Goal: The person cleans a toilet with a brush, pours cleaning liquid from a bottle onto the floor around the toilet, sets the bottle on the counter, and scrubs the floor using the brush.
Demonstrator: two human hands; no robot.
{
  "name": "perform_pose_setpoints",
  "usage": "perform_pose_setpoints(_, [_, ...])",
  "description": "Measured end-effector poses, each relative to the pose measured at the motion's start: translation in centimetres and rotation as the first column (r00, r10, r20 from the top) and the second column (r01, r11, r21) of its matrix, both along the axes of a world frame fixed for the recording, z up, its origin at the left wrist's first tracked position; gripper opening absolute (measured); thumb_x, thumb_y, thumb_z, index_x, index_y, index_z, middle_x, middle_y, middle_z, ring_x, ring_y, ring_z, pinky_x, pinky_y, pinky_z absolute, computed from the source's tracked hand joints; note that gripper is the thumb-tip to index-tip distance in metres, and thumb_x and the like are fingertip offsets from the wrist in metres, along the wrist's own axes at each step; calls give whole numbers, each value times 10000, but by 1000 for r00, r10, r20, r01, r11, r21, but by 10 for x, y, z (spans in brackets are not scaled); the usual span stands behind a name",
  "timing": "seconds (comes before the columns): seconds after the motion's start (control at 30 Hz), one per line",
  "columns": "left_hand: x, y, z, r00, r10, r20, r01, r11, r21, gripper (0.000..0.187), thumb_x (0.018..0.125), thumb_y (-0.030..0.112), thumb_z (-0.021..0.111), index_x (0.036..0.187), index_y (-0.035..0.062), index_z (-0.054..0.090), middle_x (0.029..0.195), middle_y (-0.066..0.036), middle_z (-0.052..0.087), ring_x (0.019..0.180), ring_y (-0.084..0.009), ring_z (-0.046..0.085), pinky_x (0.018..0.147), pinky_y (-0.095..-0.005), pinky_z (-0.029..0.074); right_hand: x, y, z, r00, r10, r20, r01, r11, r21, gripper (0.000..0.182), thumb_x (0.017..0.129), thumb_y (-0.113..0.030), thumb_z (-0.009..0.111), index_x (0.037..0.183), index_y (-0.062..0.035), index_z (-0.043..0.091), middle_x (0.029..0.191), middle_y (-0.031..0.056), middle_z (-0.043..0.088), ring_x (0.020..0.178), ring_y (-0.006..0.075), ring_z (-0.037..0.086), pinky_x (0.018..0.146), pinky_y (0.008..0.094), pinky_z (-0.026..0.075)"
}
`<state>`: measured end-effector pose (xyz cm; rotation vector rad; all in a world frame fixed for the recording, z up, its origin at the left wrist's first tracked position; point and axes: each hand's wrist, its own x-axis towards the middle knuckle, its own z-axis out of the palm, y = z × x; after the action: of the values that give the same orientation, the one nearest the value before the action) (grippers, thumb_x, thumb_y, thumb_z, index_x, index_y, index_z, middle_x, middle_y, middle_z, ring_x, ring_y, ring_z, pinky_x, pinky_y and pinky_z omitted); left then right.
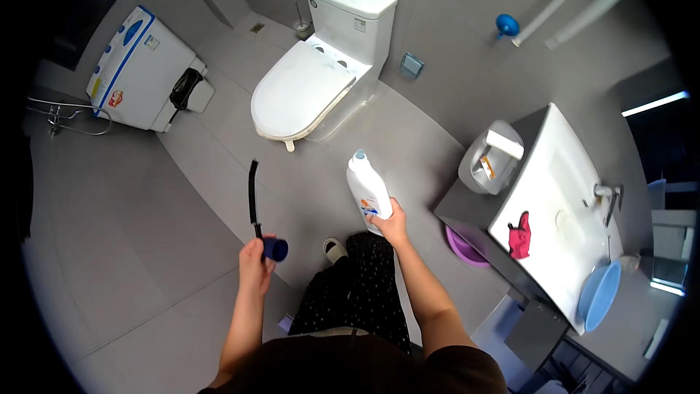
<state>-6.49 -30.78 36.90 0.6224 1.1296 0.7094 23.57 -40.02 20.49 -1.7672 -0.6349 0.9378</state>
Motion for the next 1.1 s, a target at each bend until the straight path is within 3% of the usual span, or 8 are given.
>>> perform_pose_setpoints(0.03, [2,1,-6,1000,9,0,-9,1000,-3,262,958,220,515,1038,-14,603,639,36,496,431,-21,292,395,-199,201,10,14,-11,1000,-5,5,5,1000,15,452,621,-50,791,1013,-9,568,927,99,670,840,175,632,784,308,502])
perform_pose_setpoints(0.27, [17,3,-46,983,172,-63,-177,981,-80,262,961,170,494,1065,-57,573,636,17,506,425,-27,316,393,-195,225,91,104,-128,1000,-1,-2,1,1000,-28,409,638,-61,752,1002,-14,572,885,101,673,793,170,637,735,308,502])
perform_pose_setpoints(0.43, [46,16,-69,973,210,-95,-217,973,-76,273,964,164,474,1066,-73,562,619,14,489,425,-33,309,402,-206,237,142,165,-178,954,106,281,-34,967,-252,442,599,-174,770,988,-63,592,911,141,682,823,288,660,732,363,508])
perform_pose_setpoints(0.6, [68,25,-99,960,261,-101,-272,955,-118,263,943,143,468,1055,-75,564,634,13,493,445,-33,311,416,-208,219,172,224,-218,945,169,281,-43,913,-405,431,601,-169,755,988,-64,596,908,127,686,842,276,663,743,368,512])
perform_pose_setpoints(0.67, [75,29,-110,952,279,-125,-295,946,-138,266,925,144,476,1049,-72,570,673,4,521,472,-33,346,429,-199,235,177,247,-226,948,201,248,-41,848,-529,444,604,-176,756,1001,-66,592,923,128,686,852,275,664,754,371,515])
perform_pose_setpoints(0.8, [81,30,-140,921,356,-155,-377,916,-137,280,916,162,479,1052,-61,579,747,-28,580,542,-44,441,466,-186,291,182,280,-271,905,273,326,-26,801,-598,472,600,-208,780,1006,-62,589,944,135,684,862,283,665,761,380,524])
perform_pose_setpoints(1.0, [62,23,-202,906,401,-134,-417,901,-120,335,935,240,482,1052,-59,578,798,-55,621,598,-67,525,513,-188,374,167,311,-316,903,296,313,-18,752,-659,461,611,-210,794,993,-47,595,946,132,679,882,286,660,763,393,515])
perform_pose_setpoints(1.1, [38,22,-249,880,442,-174,-446,895,20,466,950,387,474,1057,-60,551,821,-78,606,705,-126,588,621,-230,472,159,318,-326,910,243,337,-22,838,-545,404,610,-179,778,922,6,601,865,152,678,785,260,666,700,374,519])
